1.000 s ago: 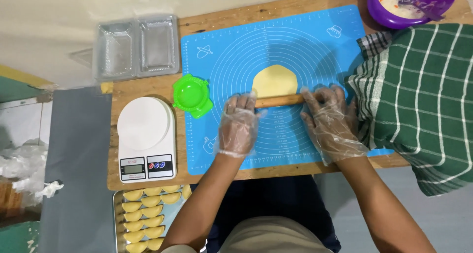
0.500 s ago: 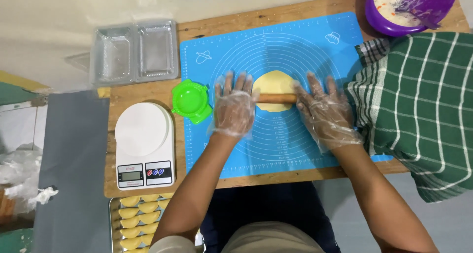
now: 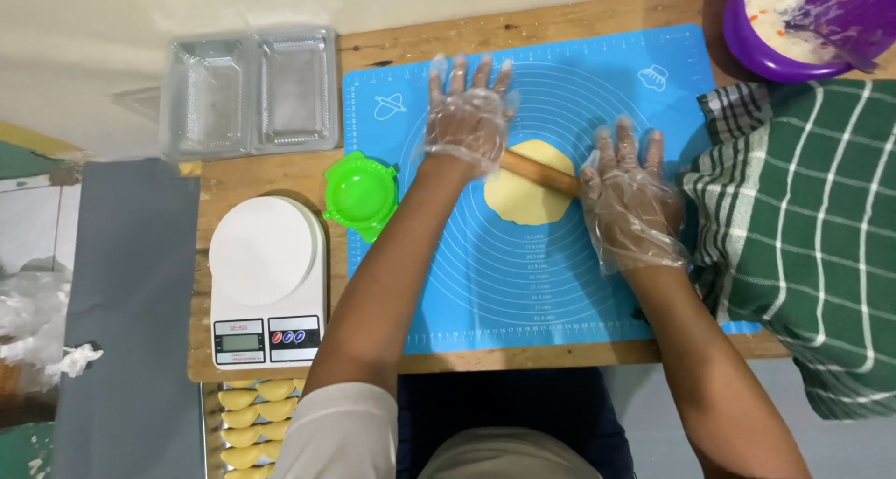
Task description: Rolling out small portions of dough into flat circles using a rolling pin on a silicone mat.
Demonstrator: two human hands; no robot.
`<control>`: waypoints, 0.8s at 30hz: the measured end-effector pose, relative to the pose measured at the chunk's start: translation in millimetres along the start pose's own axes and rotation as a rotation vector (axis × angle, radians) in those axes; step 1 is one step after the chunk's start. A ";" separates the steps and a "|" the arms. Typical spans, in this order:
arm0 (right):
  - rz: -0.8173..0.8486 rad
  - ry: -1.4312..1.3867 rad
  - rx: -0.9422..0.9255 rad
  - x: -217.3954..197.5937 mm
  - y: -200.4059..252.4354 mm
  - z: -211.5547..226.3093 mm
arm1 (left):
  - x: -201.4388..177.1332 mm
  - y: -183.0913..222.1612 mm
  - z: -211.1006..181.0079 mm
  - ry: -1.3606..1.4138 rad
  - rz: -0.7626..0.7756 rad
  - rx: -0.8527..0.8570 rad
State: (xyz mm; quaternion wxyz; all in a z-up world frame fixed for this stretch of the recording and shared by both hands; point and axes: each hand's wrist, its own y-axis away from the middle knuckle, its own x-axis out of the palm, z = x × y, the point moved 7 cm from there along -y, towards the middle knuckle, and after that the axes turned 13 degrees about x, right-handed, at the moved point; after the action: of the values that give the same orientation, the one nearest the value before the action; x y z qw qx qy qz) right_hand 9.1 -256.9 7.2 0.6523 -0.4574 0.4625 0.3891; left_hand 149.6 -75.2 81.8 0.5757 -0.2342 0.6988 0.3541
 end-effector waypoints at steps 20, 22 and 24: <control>0.183 0.178 -0.033 -36.6 26.0 39.4 | 10.3 20.5 1.6 -0.043 -0.089 0.199; 0.311 0.184 0.001 -55.9 27.5 51.7 | 2.1 34.7 -2.0 -0.050 -0.060 0.163; 0.438 0.190 0.035 -64.2 31.2 56.1 | -1.9 45.9 -4.4 -0.058 -0.034 0.128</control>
State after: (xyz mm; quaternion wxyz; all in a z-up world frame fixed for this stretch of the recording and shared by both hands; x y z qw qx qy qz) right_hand -23.3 -199.9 70.0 0.5136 -0.3692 0.6169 0.4683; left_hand 113.5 -49.4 94.3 0.6155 -0.1983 0.6989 0.3056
